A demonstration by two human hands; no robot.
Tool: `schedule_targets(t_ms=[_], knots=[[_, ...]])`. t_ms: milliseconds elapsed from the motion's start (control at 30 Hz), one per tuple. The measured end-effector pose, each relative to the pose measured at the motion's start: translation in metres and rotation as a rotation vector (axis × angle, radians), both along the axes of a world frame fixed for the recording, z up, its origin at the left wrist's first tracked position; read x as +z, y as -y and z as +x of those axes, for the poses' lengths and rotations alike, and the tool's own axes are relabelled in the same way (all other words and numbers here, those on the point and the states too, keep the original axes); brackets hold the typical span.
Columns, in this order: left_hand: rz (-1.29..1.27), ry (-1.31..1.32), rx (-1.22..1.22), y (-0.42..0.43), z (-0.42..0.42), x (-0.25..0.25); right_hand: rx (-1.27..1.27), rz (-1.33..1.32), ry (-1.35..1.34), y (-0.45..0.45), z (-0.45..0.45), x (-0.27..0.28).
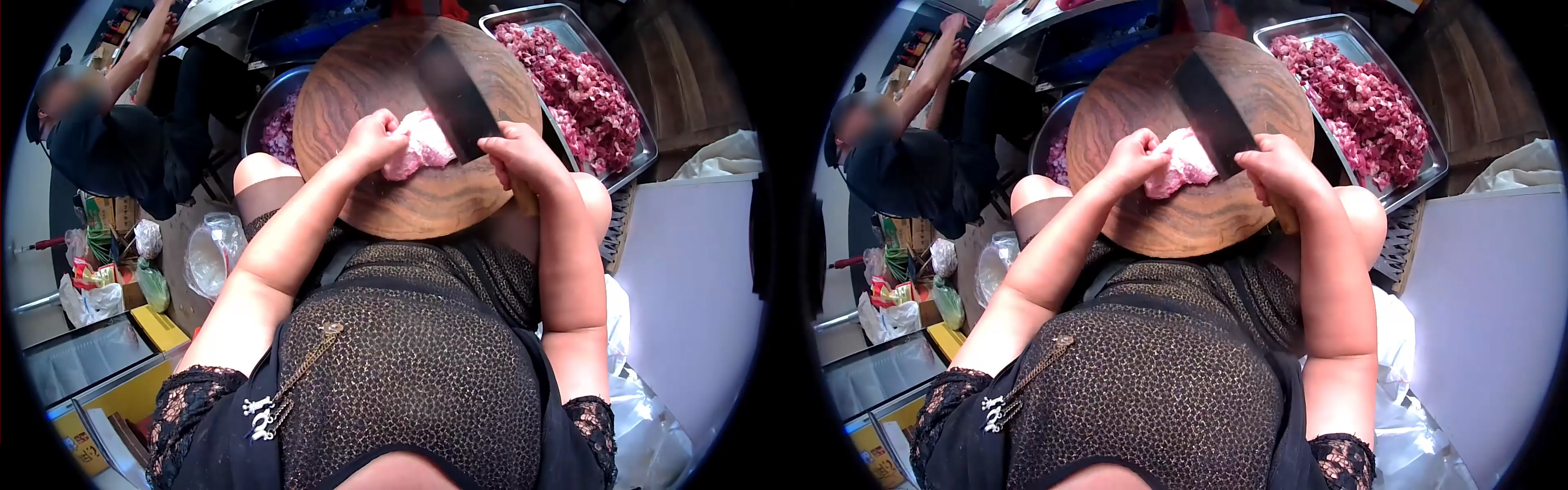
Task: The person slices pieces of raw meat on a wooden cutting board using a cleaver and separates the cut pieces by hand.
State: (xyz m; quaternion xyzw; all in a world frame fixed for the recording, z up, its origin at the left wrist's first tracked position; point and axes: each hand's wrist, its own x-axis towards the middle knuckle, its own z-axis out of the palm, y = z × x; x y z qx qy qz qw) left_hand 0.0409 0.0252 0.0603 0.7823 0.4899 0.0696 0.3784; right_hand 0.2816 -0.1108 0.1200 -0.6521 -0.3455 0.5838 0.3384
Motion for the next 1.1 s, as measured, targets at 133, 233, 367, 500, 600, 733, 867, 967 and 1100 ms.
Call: schedule_targets(t_ms=[133, 233, 367, 500, 600, 733, 867, 967, 1100], knots=[[-0.231, 0.369, 0.249, -0.014, -0.014, -0.016, 0.004, -0.059, 0.137, -0.009, -0.007, -0.005], [-0.360, 0.434, 0.258, -0.005, -0.034, 0.010, -0.004, -0.071, 0.143, -0.013, -0.001, -0.008], [-0.353, 0.313, 0.275, 0.011, -0.069, -0.003, 0.026, -0.086, 0.128, -0.011, -0.004, -0.010], [0.032, 0.123, 0.110, 0.023, -0.087, -0.013, 0.003, -0.047, 0.173, -0.004, -0.014, 0.008], [0.494, 0.104, -0.072, 0.025, -0.074, 0.009, 0.027, 0.033, 0.421, 0.000, -0.016, 0.004], [0.753, 0.239, -0.460, 0.034, -0.029, 0.013, 0.102, 0.271, 0.896, 0.015, -0.027, -0.005], [0.785, 0.062, -0.664, 0.023, 0.005, -0.029, 0.201, 0.390, 1.062, 0.037, -0.053, -0.005], [0.939, 0.212, -0.591, 0.027, 0.009, -0.029, 0.208, 0.369, 1.133, 0.057, -0.073, -0.001], [0.030, 0.680, -0.314, 0.032, 0.013, -0.013, 0.264, 0.374, 1.345, 0.065, -0.084, -0.005]])
